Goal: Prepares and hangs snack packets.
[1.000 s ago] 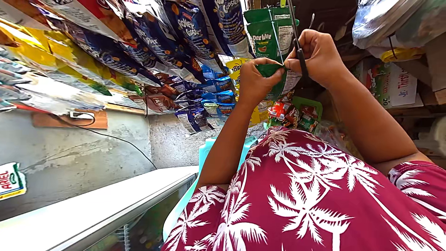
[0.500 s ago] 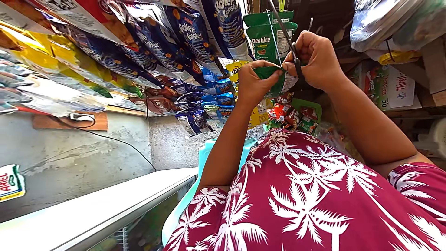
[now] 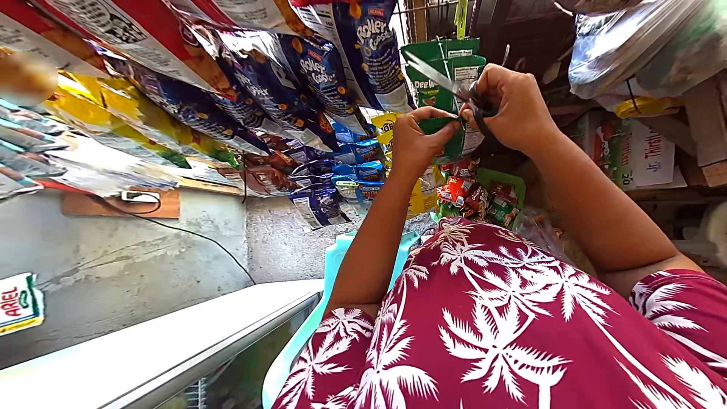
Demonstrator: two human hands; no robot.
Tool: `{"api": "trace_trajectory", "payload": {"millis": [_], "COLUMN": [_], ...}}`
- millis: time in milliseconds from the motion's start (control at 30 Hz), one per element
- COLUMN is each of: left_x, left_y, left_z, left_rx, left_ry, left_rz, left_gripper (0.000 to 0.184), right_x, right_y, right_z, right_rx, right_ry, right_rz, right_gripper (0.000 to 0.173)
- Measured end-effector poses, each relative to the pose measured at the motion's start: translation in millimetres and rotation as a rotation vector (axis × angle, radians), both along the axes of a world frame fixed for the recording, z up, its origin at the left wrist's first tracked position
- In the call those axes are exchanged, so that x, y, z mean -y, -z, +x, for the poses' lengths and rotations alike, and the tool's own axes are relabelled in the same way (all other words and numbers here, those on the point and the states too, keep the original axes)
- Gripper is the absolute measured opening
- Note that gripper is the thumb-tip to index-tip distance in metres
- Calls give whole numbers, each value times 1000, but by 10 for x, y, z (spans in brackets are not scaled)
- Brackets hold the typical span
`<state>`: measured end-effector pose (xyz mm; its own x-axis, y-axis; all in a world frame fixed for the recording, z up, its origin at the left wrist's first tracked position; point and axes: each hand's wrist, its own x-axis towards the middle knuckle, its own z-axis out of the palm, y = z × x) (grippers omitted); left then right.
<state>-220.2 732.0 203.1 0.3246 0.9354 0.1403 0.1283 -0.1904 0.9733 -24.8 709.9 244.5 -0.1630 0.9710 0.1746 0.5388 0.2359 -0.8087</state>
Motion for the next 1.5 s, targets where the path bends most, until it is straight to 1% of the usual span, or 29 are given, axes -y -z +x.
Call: {"api": "trace_trajectory", "payload": {"millis": [100,267,467,567,633,667,733,767,800,833,900,933,1033,1100,1200,1267,1333,1433,1500], "left_x": [-91,-253,-467,-527,-511,-475,-365,-297,-219,-135,-4,34,17,-23,-62,-83,-91,10,205], "left_y": [76,100,166,136,122,132,195,236,276,313,393,441,626,698,686,684,686,608,583], "left_z": [31,76,161,209,243,264,282,281,275,262,235,228,221,216,238,257,267,243,227], "left_rx": [48,80,72,36,-18,-67,-174,-226,-273,-313,-411,-453,-557,-594,-647,-664,-680,-681,-634], "left_ry": [-26,-88,-184,-233,-301,-349,-434,-473,-504,-504,-413,-350,-268,-279,-304,-316,-316,-278,-204], "left_rz": [-20,-37,-50,-93,-65,11,250,378,487,571,681,724,834,850,834,834,829,834,861], "left_gripper": [14,15,20,22,32,41,65,72,70,60,36,29,26,26,25,25,26,31,26], "right_x": [-64,-231,-453,-529,-551,-549,-535,-523,-502,-475,-389,-334,-184,-100,13,118,290,660,994], "right_y": [26,73,138,165,167,170,189,204,225,248,301,343,515,626,741,808,912,1200,1438], "right_z": [-36,-79,-107,-116,-129,-138,-139,-128,-113,-93,-45,-23,31,55,104,159,227,372,439], "right_rx": [56,74,91,100,104,103,99,96,94,89,60,37,-15,-50,-97,-120,-156,-274,-375], "right_ry": [51,89,143,158,168,175,195,211,236,267,333,359,413,447,520,563,595,601,616], "right_rz": [25,66,111,150,156,162,177,181,191,213,258,280,342,362,350,300,196,2,-197], "right_gripper": [16,16,15,15,15,15,15,16,16,18,25,27,30,31,30,30,31,31,31]}}
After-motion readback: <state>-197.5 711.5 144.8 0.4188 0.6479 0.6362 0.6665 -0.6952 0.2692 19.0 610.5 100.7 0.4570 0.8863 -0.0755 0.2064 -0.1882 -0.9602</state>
